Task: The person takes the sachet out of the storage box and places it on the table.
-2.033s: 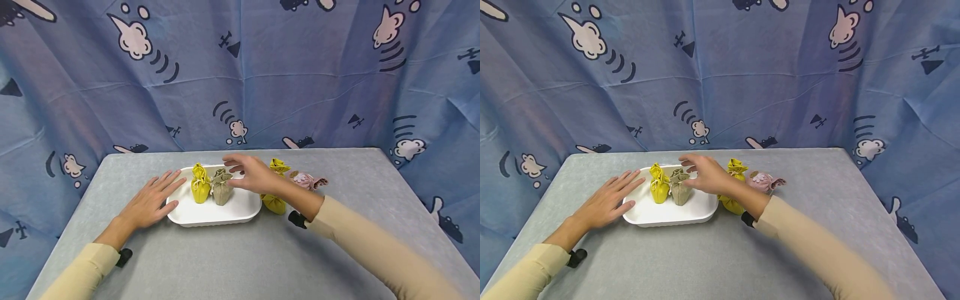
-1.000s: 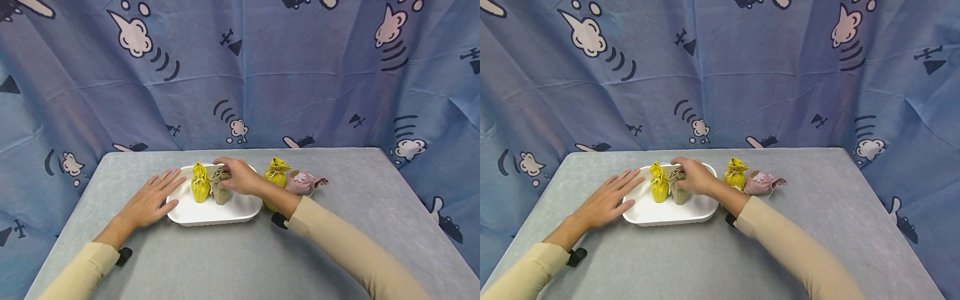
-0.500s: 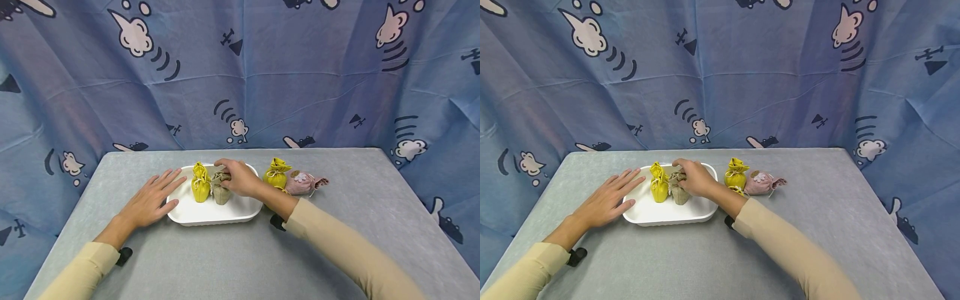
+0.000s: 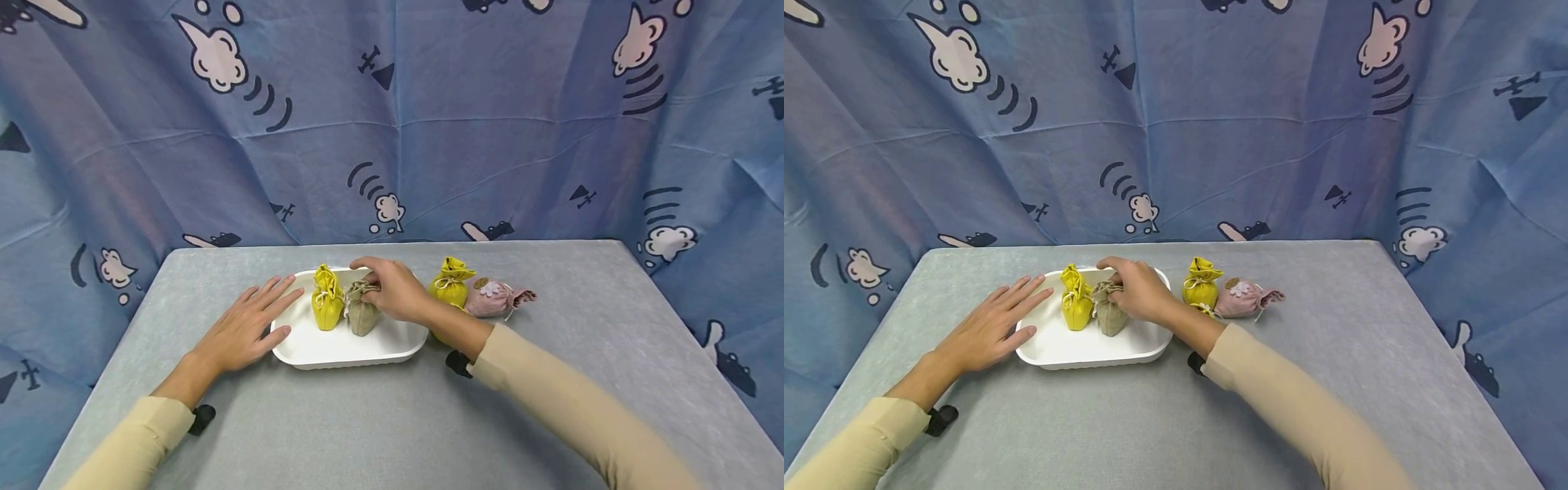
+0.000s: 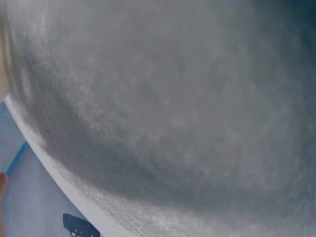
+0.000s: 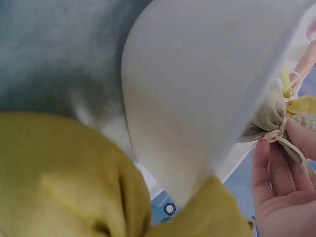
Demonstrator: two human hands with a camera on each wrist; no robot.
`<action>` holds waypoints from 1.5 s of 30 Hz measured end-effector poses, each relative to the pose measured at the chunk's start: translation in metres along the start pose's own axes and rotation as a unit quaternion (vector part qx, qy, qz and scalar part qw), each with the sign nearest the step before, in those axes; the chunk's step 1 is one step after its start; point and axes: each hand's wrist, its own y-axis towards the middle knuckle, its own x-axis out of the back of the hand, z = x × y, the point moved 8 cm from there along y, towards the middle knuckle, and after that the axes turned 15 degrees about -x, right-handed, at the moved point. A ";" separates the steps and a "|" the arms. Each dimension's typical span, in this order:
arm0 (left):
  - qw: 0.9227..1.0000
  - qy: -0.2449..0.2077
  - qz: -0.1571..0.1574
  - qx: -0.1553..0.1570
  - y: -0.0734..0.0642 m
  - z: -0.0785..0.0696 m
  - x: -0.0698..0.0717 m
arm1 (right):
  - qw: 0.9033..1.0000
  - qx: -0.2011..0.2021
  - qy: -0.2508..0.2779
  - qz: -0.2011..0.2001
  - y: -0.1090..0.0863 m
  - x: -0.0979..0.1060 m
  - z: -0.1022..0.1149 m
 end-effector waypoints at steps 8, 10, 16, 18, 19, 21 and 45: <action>1.000 -0.002 0.001 0.002 0.000 -0.001 0.000 | 1.000 0.002 0.025 0.012 -0.007 0.014 0.004; 1.000 -0.002 0.000 0.001 0.001 -0.001 0.001 | 1.000 0.008 0.027 0.013 -0.010 0.018 0.007; 1.000 0.000 -0.001 -0.003 0.000 -0.001 0.000 | 0.999 0.034 0.032 0.005 -0.021 0.034 0.015; 1.000 0.001 -0.001 -0.003 0.000 -0.001 0.000 | 0.998 0.048 0.040 0.005 -0.025 0.041 0.017; 1.000 0.001 -0.001 -0.003 0.000 0.000 0.000 | 0.998 0.054 0.042 0.003 -0.028 0.044 0.018; 1.000 0.001 -0.002 -0.004 0.000 0.000 0.000 | 0.996 0.068 0.049 0.002 -0.032 0.051 0.020; 1.000 0.006 0.001 -0.005 0.000 0.000 0.000 | 0.989 0.135 0.026 -0.063 -0.073 0.143 0.023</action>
